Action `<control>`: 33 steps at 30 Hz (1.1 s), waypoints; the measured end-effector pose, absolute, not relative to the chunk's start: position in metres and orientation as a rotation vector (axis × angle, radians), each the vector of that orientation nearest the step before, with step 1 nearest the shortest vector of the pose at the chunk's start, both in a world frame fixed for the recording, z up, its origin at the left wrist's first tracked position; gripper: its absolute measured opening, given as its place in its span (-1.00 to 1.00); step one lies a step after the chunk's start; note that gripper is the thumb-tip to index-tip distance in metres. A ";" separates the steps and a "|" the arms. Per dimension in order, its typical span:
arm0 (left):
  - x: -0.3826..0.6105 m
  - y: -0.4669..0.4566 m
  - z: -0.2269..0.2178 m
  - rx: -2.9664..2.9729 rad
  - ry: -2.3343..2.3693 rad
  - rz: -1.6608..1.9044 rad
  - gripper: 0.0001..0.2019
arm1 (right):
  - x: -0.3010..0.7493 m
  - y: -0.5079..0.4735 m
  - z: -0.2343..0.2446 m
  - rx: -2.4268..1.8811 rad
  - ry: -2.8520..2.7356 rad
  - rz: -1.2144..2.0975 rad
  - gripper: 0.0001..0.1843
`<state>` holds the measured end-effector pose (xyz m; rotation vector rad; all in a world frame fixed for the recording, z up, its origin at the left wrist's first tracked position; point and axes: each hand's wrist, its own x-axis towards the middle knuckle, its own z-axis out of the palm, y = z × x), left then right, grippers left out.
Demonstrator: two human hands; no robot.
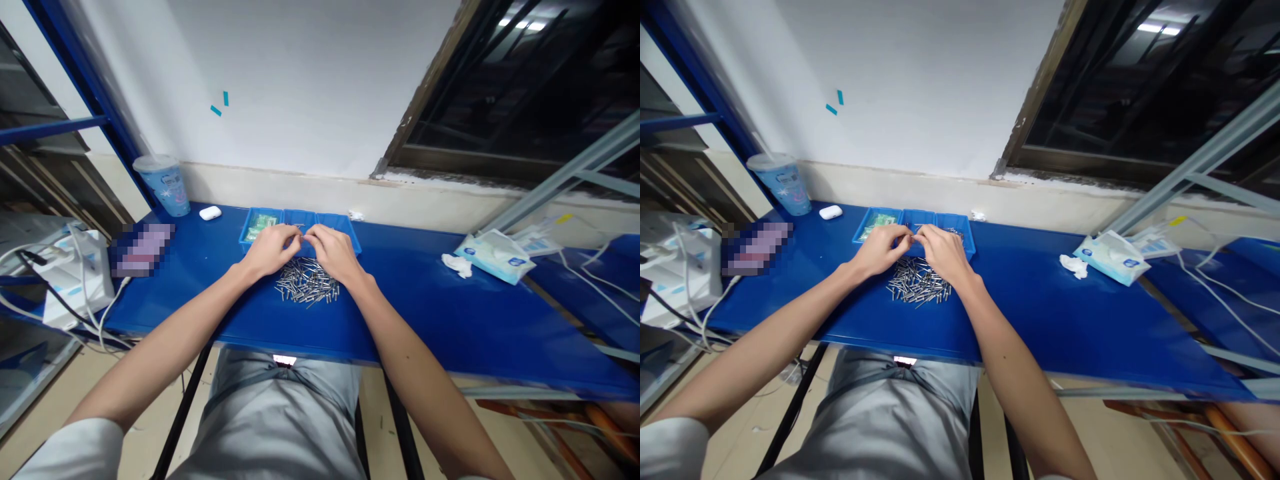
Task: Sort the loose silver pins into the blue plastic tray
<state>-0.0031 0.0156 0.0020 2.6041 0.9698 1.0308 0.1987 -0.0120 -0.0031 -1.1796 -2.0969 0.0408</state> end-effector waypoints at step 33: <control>-0.003 0.014 0.002 2.608 0.954 1.020 -0.72 | 0.201 -0.012 -0.002 -1.141 -2.114 0.083 -0.80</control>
